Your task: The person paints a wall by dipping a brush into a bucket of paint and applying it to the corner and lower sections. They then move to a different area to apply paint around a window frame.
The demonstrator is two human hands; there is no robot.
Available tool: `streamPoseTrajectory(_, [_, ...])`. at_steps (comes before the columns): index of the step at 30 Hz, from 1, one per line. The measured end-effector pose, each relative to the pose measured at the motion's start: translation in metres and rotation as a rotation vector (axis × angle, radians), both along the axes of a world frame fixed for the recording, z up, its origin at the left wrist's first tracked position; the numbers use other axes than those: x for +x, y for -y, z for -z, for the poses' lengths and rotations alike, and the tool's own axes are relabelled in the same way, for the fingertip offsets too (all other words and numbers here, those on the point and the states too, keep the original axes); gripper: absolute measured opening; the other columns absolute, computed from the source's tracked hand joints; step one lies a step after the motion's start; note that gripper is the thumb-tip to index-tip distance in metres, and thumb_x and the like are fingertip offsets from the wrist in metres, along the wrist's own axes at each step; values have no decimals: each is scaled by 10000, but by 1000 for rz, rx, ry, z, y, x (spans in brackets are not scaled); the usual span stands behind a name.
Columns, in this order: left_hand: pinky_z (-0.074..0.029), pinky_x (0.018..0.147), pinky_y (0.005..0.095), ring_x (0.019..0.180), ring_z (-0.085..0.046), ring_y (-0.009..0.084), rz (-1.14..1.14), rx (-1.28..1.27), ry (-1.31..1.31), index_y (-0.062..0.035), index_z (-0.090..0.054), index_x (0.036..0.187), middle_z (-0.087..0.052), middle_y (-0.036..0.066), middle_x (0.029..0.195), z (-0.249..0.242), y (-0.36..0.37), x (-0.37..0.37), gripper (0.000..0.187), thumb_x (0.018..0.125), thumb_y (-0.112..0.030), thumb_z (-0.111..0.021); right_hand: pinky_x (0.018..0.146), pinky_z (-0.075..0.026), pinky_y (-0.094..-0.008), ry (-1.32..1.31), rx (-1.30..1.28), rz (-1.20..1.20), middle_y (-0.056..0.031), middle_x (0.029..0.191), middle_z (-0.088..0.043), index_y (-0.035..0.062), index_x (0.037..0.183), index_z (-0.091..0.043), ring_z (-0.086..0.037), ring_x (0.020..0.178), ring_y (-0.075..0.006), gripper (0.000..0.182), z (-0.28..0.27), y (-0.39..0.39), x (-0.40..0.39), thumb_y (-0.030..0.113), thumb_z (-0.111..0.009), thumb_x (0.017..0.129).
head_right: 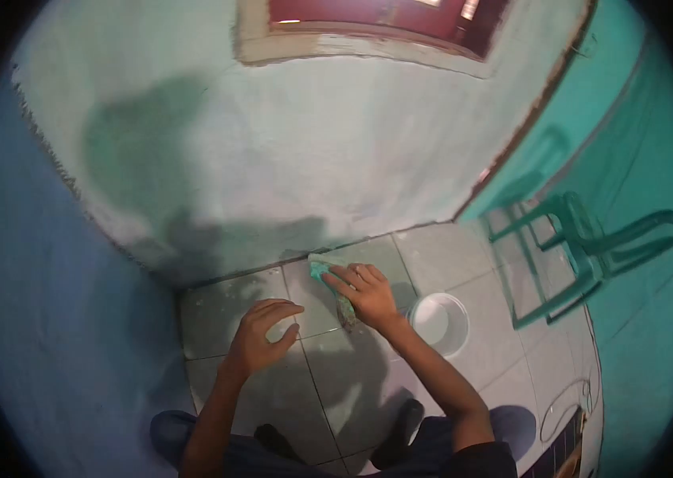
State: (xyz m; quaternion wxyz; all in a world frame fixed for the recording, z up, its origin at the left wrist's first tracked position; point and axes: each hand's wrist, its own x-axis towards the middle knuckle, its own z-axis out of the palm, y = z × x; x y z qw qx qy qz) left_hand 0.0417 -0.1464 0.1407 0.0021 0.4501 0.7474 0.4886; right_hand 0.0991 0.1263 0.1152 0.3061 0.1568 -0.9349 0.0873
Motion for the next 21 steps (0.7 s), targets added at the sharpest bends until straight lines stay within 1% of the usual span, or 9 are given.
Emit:
streamPoseTrajectory(4, [-504, 1049, 433, 1156, -693, 321, 42, -42, 45, -63, -761, 1174, -766, 129, 1163, -1, -14, 11, 291, 884, -69, -748, 923, -515, -410, 103, 95, 118, -22, 1343, -679, 209, 1397, -653, -638, 1112, -273, 623, -47, -32, 45, 85, -688, 788])
streamPoseTrajectory(6, [-492, 1067, 434, 1186, -674, 326, 87, -110, 107, -73, -757, 1198, -755, 138, 1194, -8, -22, 18, 309, 891, -112, -765, 934, -514, -415, 246, 137, 146, -28, 1319, -695, 205, 1359, -682, -639, 1108, -280, 601, -64, -45, 76, 70, -696, 773])
streamPoseTrajectory(9, [-466, 1104, 433, 1233, -645, 324, 155, -148, 107, -110, -750, 1250, -737, 129, 1240, -11, -44, 36, 369, 895, -200, -791, 954, -515, -440, 237, -160, 285, -65, 1258, -733, 192, 1278, -740, -650, 1092, -314, 551, -75, -46, 134, 119, -749, 731])
streamPoseTrajectory(12, [-454, 1118, 429, 1261, -631, 316, 271, -163, 80, -120, -739, 1274, -730, 124, 1260, -11, -75, 55, 389, 900, -219, -786, 945, -531, -447, 147, -239, 428, -72, 1270, -736, 177, 1246, -751, -658, 1086, -326, 515, -44, -58, 178, 83, -758, 739])
streamPoseTrajectory(13, [-441, 1131, 421, 1288, -615, 307, 299, -193, 36, -125, -723, 1297, -719, 115, 1291, -4, -83, 61, 406, 908, -225, -778, 943, -540, -434, 115, -303, 497, -60, 1237, -748, 166, 1235, -749, -671, 1075, -307, 527, -33, -56, 188, 35, -773, 725])
streamPoseTrajectory(16, [-429, 1144, 431, 1301, -607, 309, 344, -288, 6, -122, -718, 1298, -713, 110, 1306, 12, -101, 79, 398, 917, -228, -767, 946, -541, -428, 146, -410, 589, -45, 1206, -759, 162, 1218, -751, -683, 1064, -284, 524, -5, -63, 207, 6, -785, 719])
streamPoseTrajectory(18, [-417, 1154, 438, 1314, -597, 307, 359, -317, -18, -114, -708, 1304, -704, 101, 1324, 32, -114, 89, 396, 927, -228, -757, 940, -538, -417, 160, -379, 586, -39, 1184, -764, 168, 1200, -754, -689, 1050, -278, 501, 12, -85, 216, 22, -799, 722])
streamPoseTrajectory(20, [-364, 1203, 480, 1422, -510, 326, 383, -428, -36, -102, -627, 1418, -613, 147, 1464, 51, -127, 98, 496, 956, -258, -722, 928, -538, -413, 207, -404, 564, -39, 1183, -764, 174, 1195, -754, -691, 1050, -281, 501, 29, -106, 223, 19, -799, 720])
streamPoseTrajectory(21, [-364, 1203, 480, 1422, -510, 326, 380, -438, -31, -102, -627, 1418, -613, 147, 1464, 61, -135, 102, 496, 956, -258, -722, 951, -523, -413, 219, -442, 552, -32, 1205, -760, 180, 1195, -757, -680, 1092, -276, 508, 33, -112, 223, 19, -796, 715])
